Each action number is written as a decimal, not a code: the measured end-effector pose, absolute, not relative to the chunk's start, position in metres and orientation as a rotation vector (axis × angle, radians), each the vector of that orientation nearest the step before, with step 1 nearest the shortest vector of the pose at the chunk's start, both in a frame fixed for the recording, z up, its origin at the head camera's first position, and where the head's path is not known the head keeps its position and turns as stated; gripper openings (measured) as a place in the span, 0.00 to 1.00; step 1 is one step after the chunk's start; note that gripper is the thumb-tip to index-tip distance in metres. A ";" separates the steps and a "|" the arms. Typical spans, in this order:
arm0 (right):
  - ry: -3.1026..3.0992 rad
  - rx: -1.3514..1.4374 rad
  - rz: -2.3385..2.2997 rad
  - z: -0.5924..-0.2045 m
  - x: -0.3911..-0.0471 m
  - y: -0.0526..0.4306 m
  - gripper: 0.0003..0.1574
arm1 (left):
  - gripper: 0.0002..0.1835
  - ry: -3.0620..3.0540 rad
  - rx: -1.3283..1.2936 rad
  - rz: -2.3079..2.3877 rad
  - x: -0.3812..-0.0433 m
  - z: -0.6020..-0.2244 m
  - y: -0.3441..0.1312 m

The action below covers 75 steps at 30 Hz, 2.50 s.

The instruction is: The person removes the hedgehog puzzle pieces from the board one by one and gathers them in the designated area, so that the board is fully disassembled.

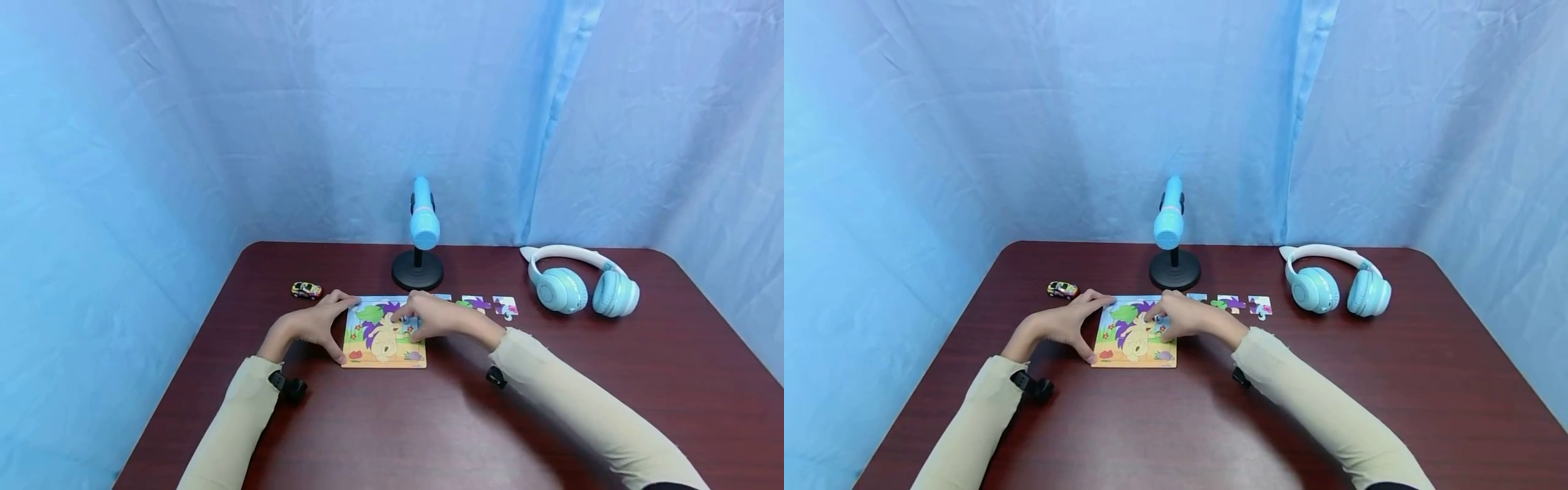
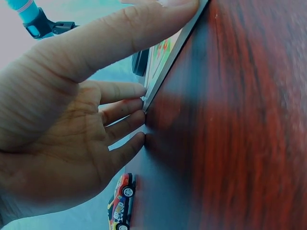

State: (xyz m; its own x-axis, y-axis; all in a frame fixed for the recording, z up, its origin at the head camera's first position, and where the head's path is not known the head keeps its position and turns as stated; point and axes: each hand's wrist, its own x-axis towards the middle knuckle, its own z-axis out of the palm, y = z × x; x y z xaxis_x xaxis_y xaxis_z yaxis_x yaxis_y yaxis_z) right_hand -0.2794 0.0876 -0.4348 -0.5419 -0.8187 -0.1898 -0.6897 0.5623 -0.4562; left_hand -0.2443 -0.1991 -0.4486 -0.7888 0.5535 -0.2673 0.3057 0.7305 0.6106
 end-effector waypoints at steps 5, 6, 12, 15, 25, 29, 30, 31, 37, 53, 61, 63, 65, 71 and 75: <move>2.428 -1.231 -0.434 -0.435 -0.279 0.084 0.27 | 0.63 2.497 0.656 0.767 -0.247 -0.450 -0.201; 2.430 -1.228 -0.431 -0.435 -0.279 0.083 0.27 | 0.63 2.500 0.659 0.766 -0.248 -0.450 -0.201; 2.458 -1.205 -0.436 -0.433 -0.279 0.083 0.27 | 0.63 2.510 0.674 0.760 -0.250 -0.450 -0.201; 2.478 -1.195 -0.443 -0.433 -0.278 0.083 0.26 | 0.63 2.507 0.666 0.765 -0.251 -0.451 -0.201; 2.549 -1.166 -0.496 -0.433 -0.275 0.095 0.30 | 0.63 2.493 0.668 0.787 -0.248 -0.453 -0.200; 2.572 -1.165 -0.552 -0.431 -0.275 0.108 0.30 | 0.63 2.497 0.675 0.796 -0.247 -0.452 -0.201; 2.578 -1.169 -0.564 -0.431 -0.275 0.112 0.30 | 0.63 2.497 0.674 0.800 -0.247 -0.452 -0.202; 2.584 -1.169 -0.575 -0.430 -0.275 0.116 0.30 | 0.63 2.497 0.673 0.803 -0.247 -0.452 -0.202; 2.626 -1.201 -0.602 -0.423 -0.275 0.146 0.28 | 0.64 2.499 0.670 0.801 -0.247 -0.452 -0.206; 2.660 -1.207 -0.528 -0.426 -0.270 0.231 0.27 | 0.64 2.517 0.684 0.804 -0.245 -0.449 -0.210; 2.692 -1.265 -0.534 -0.434 -0.266 0.253 0.25 | 0.64 2.510 0.693 0.816 -0.245 -0.449 -0.209; 2.708 -1.280 -0.538 -0.436 -0.266 0.257 0.25 | 0.64 2.506 0.688 0.820 -0.245 -0.449 -0.209; 2.720 -1.292 -0.539 -0.438 -0.265 0.260 0.24 | 0.64 2.506 0.689 0.819 -0.245 -0.450 -0.209; 2.735 -1.264 -0.535 -0.441 -0.264 0.267 0.24 | 0.64 2.501 0.683 0.827 -0.245 -0.451 -0.209; 2.739 -1.269 -0.539 -0.443 -0.264 0.271 0.23 | 0.64 2.504 0.690 0.820 -0.245 -0.452 -0.208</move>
